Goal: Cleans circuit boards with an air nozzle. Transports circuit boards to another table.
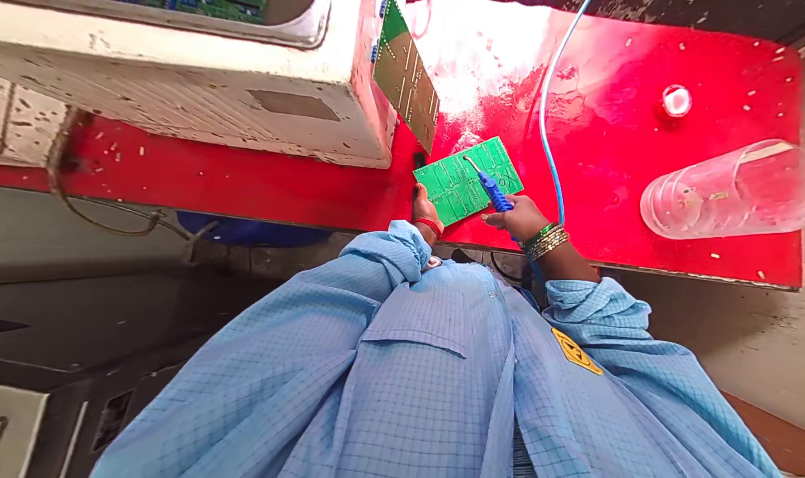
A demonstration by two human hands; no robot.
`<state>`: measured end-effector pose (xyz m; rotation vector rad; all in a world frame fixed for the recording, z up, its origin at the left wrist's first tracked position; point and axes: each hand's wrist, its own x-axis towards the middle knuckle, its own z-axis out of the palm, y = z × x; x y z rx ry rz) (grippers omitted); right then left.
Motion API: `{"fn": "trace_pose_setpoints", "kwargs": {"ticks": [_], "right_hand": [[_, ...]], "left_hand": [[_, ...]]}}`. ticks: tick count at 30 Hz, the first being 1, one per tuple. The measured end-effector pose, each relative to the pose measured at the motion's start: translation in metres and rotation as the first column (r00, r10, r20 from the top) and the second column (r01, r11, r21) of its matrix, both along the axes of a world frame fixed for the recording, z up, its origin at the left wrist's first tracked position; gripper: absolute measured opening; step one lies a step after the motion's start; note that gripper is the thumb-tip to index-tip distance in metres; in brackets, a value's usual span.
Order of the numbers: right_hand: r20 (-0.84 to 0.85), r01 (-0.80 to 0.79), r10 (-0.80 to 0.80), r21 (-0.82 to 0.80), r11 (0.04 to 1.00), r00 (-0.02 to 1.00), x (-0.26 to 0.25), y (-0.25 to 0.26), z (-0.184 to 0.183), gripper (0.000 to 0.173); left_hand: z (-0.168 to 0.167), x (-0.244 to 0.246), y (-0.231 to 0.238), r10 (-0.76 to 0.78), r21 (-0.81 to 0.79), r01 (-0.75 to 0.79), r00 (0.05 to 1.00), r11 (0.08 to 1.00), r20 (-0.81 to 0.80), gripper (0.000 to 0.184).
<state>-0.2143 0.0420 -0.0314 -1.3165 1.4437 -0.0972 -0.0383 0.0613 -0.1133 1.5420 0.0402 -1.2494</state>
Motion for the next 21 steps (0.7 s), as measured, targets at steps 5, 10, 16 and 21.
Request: {"fn": "trace_pose_setpoints", "kwargs": {"ticks": [5,10,16,21], "right_hand": [[-0.026,0.014,-0.014,-0.004,1.0,1.0,0.0,-0.006,0.0,0.043],[-0.007,0.16,-0.16,-0.021,0.987,0.987,-0.027,-0.015,-0.017,0.033],[-0.037,0.227,-0.226,0.002,0.974,0.973,-0.058,0.001,-0.022,0.045],[-0.075,0.154,-0.153,0.002,0.988,0.985,-0.077,0.036,-0.016,0.041]], "left_hand": [[0.003,-0.001,0.0,-0.011,0.018,0.01,1.0,1.0,0.008,0.06],[-0.001,0.0,0.0,0.01,-0.014,-0.01,1.0,1.0,-0.023,0.06],[-0.003,0.001,0.0,-0.01,-0.018,0.01,1.0,1.0,-0.004,0.06],[-0.003,0.002,-0.001,-0.011,-0.029,0.011,1.0,1.0,0.001,0.058]]}}
